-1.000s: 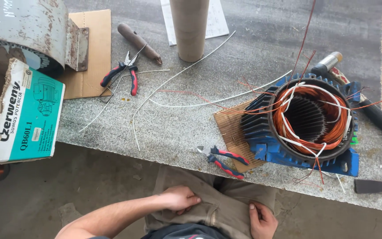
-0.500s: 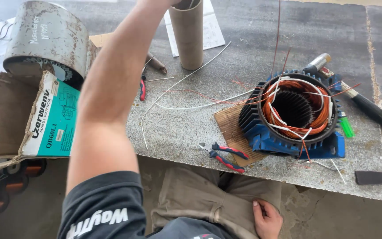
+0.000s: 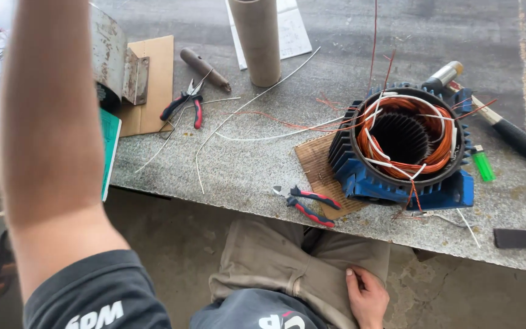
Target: The person sits at a workbench and winds enameled copper wire into the slots of a motor stator, guiding the wire by hand and pressing the turns down into the slots. They use white plastic spacers to hold the windings in place and use pliers to help position the wire before continuing to wind.
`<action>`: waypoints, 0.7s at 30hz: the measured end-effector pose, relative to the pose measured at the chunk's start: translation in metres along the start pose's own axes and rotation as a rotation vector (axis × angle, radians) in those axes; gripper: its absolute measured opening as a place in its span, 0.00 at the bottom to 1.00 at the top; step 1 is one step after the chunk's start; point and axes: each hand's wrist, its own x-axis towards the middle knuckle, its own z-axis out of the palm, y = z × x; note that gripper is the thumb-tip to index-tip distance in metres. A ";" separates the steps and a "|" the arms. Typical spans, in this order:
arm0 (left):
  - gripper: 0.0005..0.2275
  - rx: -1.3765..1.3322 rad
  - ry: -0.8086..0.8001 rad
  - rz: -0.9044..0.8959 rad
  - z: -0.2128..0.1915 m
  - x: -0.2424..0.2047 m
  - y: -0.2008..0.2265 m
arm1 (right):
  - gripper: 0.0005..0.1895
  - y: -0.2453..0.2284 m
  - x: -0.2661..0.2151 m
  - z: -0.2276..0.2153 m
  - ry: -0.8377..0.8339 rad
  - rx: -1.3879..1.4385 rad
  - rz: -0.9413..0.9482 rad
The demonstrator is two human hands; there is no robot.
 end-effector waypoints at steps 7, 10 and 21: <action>0.07 0.029 -0.096 -0.027 0.064 -0.195 0.075 | 0.08 -0.125 0.033 -0.026 -0.320 0.418 -0.601; 0.14 0.006 -0.364 -0.256 0.114 -0.257 0.082 | 0.12 -0.175 0.060 -0.035 -0.349 0.580 -0.834; 0.17 -0.227 -0.534 -0.387 0.175 -0.262 0.067 | 0.09 -0.209 0.065 -0.029 -0.355 0.460 -0.878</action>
